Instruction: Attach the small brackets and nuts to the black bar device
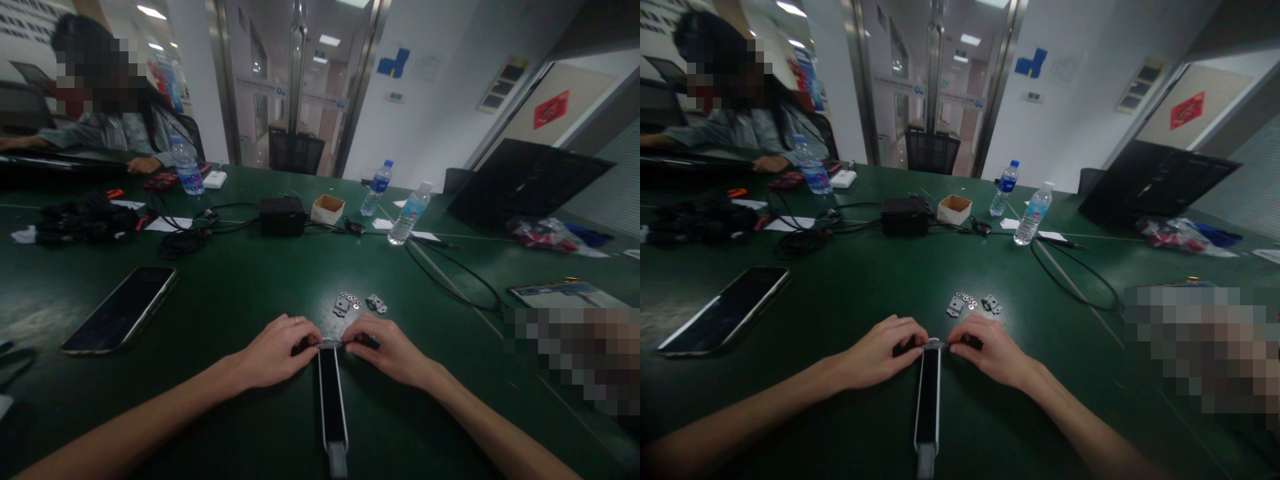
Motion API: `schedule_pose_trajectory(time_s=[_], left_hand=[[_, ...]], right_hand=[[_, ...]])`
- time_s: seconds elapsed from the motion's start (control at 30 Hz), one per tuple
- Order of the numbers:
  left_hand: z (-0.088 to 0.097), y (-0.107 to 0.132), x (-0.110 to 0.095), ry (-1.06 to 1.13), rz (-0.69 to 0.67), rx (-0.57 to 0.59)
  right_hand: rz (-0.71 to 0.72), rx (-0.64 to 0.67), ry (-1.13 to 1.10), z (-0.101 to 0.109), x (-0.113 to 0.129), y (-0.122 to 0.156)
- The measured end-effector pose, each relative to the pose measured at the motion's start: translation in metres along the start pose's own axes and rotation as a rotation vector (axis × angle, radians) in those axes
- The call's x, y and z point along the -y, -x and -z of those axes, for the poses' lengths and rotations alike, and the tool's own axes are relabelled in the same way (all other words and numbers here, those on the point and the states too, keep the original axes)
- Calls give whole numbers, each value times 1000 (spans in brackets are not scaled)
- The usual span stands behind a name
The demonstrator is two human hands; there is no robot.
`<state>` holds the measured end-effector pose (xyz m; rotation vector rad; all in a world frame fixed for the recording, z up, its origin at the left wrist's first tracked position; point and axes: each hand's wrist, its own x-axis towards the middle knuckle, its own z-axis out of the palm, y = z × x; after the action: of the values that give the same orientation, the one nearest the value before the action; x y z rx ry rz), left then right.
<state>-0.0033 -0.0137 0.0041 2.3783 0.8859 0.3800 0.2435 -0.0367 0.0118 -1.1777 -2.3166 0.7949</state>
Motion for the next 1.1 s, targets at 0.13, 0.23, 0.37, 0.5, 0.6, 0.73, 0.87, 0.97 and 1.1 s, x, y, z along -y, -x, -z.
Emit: schedule_pose_trajectory(time_s=[0.13,0.23,0.37,0.5,0.6,0.73,0.87,0.97,1.1], left_hand=[[-1,0,1,-9,-9,-9],[-1,0,0,-11,-13,-9],[1,-1,-1,-22,-9,1],[1,-1,-2,-19,-10,0],[1,0,-2,-12,-7,1],[1,0,-1,-12,-9,0],[0,0,0,-14,-17,-4],[0,0,0,-14,-20,-7],[1,0,-1,-12,-13,6]], right_hand=[[-3,-4,1,-2,1,-1],[13,-22,29,-3,1,-2],[65,-38,76,-3,2,-2],[89,-60,86,-2,3,-1],[93,-63,78,-2,4,-2],[86,-55,60,-1,5,-2],[46,-34,34,-1,4,-1],[-20,9,-5,-1,4,-1],[-51,26,-32,-1,6,-2]])
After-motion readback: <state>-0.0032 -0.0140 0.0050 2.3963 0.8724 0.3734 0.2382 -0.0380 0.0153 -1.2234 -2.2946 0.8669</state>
